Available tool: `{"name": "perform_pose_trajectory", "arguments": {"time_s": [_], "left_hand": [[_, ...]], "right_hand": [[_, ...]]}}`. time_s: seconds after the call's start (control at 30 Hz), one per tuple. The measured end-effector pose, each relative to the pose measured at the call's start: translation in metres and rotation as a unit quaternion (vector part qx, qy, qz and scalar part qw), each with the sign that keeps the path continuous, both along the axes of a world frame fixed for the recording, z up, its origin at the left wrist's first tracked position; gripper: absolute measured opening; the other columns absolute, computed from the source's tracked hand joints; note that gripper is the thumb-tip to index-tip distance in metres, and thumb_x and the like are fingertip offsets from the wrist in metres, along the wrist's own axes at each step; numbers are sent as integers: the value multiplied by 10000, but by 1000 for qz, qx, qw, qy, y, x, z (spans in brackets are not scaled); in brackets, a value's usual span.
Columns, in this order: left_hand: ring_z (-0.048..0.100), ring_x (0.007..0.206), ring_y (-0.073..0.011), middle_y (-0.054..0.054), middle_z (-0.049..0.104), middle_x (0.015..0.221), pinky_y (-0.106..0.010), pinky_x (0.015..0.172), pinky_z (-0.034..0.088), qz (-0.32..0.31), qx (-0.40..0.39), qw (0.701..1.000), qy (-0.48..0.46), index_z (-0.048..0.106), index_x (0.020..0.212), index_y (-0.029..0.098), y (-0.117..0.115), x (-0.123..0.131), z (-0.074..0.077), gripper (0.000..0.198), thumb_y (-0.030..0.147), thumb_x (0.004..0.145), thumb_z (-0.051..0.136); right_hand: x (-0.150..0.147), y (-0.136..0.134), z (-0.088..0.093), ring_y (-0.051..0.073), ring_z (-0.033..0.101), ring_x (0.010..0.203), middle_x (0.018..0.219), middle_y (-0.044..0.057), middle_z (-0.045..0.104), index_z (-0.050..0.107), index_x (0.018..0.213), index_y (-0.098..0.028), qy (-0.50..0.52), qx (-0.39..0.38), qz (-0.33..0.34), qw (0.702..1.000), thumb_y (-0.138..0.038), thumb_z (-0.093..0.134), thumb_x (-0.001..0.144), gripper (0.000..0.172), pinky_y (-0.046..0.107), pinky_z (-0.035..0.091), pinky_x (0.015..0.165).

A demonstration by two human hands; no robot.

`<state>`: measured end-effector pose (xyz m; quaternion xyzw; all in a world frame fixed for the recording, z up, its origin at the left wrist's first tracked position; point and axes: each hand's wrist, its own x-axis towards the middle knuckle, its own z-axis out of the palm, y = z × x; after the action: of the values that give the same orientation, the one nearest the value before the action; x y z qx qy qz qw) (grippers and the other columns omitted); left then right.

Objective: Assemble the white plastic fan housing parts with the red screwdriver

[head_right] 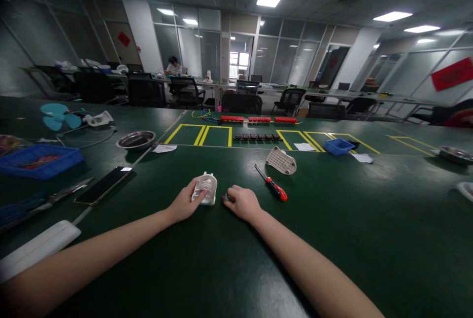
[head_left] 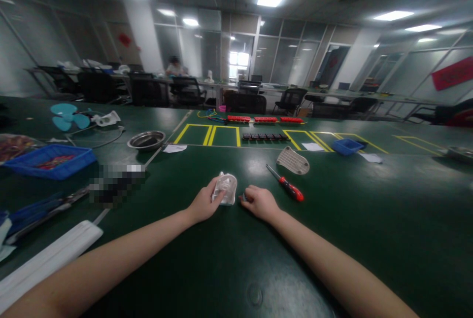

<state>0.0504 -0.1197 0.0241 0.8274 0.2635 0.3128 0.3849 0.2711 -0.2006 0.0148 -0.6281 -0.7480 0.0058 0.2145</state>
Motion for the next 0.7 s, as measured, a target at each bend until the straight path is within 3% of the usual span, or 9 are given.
{"name": "perform_pose_trajectory", "arguments": {"time_s": [0.47, 0.7], "left_hand": [[653, 822, -206, -61, 669, 960, -321, 759, 493, 7, 12, 1000, 19, 435, 1290, 188, 0, 1, -3, 427, 421, 932, 453], [650, 805, -195, -55, 668, 970, -311, 743, 490, 4, 18, 1000, 12, 453, 1272, 191, 1, 1, -4, 402, 418, 939, 447]], "right_hand": [[-2, -3, 4, 81, 427, 573, 703, -19, 500, 502, 625, -183, 9, 15, 2, 1000, -450, 551, 904, 389, 229, 260, 543], [-3, -3, 2, 76, 434, 579, 774, -1, 514, 506, 642, -181, 13, 40, -3, 999, -405, 501, 934, 368, 216, 274, 538]]}}
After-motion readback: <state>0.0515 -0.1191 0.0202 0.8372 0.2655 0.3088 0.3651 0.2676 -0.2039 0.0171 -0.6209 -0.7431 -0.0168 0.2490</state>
